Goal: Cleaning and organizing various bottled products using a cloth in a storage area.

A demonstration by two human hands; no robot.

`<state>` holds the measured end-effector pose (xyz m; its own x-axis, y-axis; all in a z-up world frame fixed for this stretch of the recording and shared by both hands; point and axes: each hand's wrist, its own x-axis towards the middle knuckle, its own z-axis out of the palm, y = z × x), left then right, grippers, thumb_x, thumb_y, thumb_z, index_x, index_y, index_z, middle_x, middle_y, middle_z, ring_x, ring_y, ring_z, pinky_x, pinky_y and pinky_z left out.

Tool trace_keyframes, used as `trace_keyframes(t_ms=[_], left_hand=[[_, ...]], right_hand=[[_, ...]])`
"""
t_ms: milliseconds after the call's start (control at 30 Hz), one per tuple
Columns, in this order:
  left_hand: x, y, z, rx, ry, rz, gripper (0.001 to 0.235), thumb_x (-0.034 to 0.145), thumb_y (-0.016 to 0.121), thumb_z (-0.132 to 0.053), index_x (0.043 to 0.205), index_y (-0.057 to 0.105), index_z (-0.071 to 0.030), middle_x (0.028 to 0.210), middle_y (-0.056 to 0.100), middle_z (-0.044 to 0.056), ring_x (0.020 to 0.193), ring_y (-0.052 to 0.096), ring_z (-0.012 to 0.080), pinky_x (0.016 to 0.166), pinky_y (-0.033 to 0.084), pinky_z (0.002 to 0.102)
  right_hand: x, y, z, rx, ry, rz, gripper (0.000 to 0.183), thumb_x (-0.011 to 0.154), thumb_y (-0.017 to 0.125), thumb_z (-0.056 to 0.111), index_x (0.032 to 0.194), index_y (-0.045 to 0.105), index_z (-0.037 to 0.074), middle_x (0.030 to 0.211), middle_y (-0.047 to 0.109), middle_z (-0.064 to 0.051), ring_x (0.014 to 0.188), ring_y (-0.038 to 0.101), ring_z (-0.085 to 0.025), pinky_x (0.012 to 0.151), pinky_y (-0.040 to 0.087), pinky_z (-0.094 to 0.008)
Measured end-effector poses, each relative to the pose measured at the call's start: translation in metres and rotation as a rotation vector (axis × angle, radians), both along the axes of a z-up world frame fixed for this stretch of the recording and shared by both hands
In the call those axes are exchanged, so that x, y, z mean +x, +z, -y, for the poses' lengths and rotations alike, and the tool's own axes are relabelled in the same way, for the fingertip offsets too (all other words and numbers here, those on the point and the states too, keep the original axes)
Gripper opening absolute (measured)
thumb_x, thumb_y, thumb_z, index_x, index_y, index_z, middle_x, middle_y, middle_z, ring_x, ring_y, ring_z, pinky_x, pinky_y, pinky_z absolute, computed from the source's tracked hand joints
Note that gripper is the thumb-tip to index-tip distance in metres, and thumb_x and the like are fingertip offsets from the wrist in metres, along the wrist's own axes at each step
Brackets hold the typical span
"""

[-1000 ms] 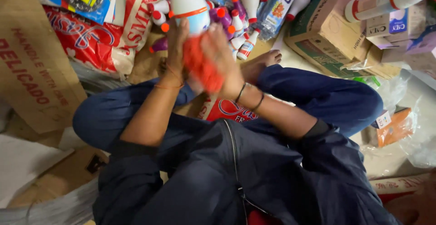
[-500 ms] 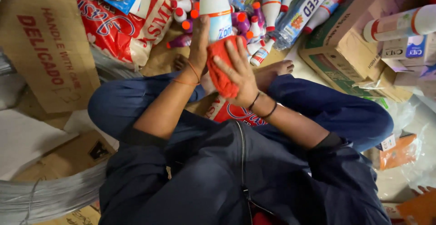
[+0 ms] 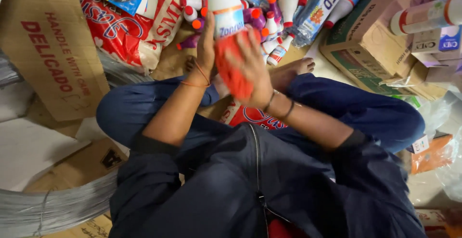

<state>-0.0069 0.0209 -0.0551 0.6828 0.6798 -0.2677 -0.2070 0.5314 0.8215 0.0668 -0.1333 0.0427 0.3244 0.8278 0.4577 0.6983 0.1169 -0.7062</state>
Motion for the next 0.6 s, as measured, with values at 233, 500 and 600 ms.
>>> trace_keyframes(t_ms=[233, 500, 600], left_hand=[[0.008, 0.031, 0.008, 0.645, -0.156, -0.008, 0.043, 0.109, 0.026, -0.028, 0.131, 0.049, 0.001, 0.131, 0.054, 0.014, 0.117, 0.052, 0.0252, 0.105, 0.04, 0.035], [0.006, 0.054, 0.015, -0.012, -0.158, 0.182, 0.047, 0.107, 0.044, -0.04, 0.133, 0.058, -0.003, 0.123, 0.064, 0.005, 0.105, 0.057, 0.0106, 0.093, 0.045, 0.026], [0.005, 0.058, 0.008, -0.223, -0.081, 0.191, 0.045, 0.103, 0.043, -0.048, 0.114, 0.064, -0.009, 0.108, 0.063, -0.001, 0.092, 0.056, 0.0072, 0.082, 0.045, 0.023]], right_hand=[[0.029, 0.001, -0.013, -0.025, 0.004, 0.016, 0.069, 0.094, 0.082, 0.014, 0.153, 0.045, 0.014, 0.166, 0.019, -0.011, 0.157, 0.019, -0.04, 0.133, 0.027, -0.056], [0.038, 0.033, -0.043, 0.012, -0.234, -0.078, 0.039, 0.098, 0.069, 0.008, 0.135, 0.057, 0.005, 0.145, 0.05, -0.015, 0.135, 0.053, -0.037, 0.114, 0.044, -0.044], [-0.003, 0.007, -0.005, 0.011, -0.102, -0.095, 0.067, 0.09, 0.077, 0.008, 0.15, 0.046, 0.012, 0.164, 0.024, -0.014, 0.154, 0.032, -0.04, 0.13, 0.032, -0.05]])
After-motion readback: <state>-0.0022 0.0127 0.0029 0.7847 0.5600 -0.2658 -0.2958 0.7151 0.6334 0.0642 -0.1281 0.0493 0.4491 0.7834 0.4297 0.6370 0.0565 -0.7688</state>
